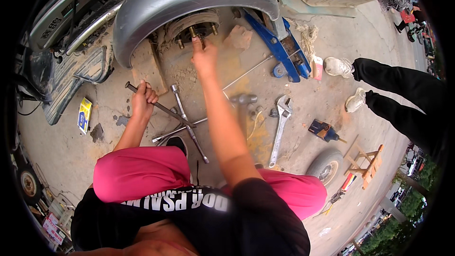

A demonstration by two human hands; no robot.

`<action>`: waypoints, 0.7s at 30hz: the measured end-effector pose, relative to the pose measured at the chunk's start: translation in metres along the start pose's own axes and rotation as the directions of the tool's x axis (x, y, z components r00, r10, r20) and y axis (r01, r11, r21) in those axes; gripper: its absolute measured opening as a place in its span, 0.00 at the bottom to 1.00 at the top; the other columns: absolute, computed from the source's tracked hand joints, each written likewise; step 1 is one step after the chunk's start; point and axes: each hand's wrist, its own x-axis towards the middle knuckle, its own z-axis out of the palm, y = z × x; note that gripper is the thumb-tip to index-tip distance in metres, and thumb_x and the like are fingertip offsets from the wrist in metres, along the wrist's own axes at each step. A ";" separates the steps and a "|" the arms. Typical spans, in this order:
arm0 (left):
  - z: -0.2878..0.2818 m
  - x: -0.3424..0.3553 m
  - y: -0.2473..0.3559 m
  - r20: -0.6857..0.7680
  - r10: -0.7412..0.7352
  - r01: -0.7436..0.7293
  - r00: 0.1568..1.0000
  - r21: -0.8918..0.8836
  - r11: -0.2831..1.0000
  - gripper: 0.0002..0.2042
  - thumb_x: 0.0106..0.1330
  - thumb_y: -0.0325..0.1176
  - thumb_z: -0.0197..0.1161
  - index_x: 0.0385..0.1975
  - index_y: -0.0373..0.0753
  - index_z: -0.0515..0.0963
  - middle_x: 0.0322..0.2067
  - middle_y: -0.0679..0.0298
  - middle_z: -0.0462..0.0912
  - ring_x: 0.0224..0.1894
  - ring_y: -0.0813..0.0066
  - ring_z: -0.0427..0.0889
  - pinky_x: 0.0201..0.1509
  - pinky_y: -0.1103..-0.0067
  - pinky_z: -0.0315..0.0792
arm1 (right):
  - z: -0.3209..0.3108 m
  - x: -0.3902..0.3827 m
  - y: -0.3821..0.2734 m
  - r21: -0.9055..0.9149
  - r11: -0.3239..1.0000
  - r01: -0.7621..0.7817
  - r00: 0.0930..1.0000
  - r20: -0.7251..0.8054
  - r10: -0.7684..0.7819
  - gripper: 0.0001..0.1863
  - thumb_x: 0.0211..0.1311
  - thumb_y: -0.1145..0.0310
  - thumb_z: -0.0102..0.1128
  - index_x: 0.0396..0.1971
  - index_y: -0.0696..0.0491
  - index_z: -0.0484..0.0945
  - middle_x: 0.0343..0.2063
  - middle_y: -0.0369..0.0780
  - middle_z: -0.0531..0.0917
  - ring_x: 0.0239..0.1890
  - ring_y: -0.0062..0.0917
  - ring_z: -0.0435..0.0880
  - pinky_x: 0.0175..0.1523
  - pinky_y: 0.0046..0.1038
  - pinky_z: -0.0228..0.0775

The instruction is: The person sits on the ground and uses a wrench and hammer to remove the brake drum and internal components from a scooter's rear wheel hub. They then retrieve a small part from a shelf and return to the wheel to continue the repair.

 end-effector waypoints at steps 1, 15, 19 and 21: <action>0.001 0.000 0.000 0.003 -0.008 0.008 1.000 0.005 1.000 0.14 0.73 0.41 0.46 0.26 0.40 0.67 0.11 0.73 0.51 0.14 0.81 0.50 0.21 0.81 0.51 | -0.001 0.003 0.004 -0.055 0.998 0.044 0.999 -0.011 -0.044 0.17 0.63 0.61 0.57 0.27 0.62 0.72 0.14 0.38 0.72 0.17 0.23 0.70 0.23 0.26 0.64; 0.024 0.005 -0.099 -0.011 -0.499 0.491 0.867 0.195 0.849 0.15 0.72 0.43 0.47 0.26 0.40 0.67 0.12 0.73 0.51 0.15 0.80 0.52 0.22 0.79 0.55 | -0.033 -0.026 -0.033 -0.749 0.604 0.272 0.939 0.069 -0.337 0.20 0.59 0.56 0.59 0.35 0.62 0.71 0.26 0.55 0.79 0.29 0.50 0.79 0.34 0.44 0.71; 0.032 -0.012 -0.138 -0.008 -0.500 0.471 0.866 0.345 0.812 0.14 0.70 0.41 0.53 0.27 0.39 0.67 0.14 0.70 0.55 0.18 0.77 0.57 0.25 0.76 0.61 | -0.147 -0.066 0.003 -0.747 0.663 0.045 0.957 -0.158 -0.243 0.22 0.61 0.55 0.57 0.43 0.60 0.72 0.25 0.52 0.81 0.30 0.47 0.80 0.36 0.41 0.71; 0.028 -0.015 -0.148 0.023 -0.469 0.428 0.883 0.371 0.824 0.12 0.69 0.39 0.55 0.27 0.38 0.68 0.16 0.69 0.60 0.20 0.75 0.62 0.28 0.74 0.66 | -0.262 -0.095 0.061 -0.876 0.458 -0.151 0.864 -0.342 -0.369 0.23 0.53 0.59 0.65 0.42 0.59 0.72 0.32 0.51 0.78 0.34 0.44 0.79 0.39 0.39 0.71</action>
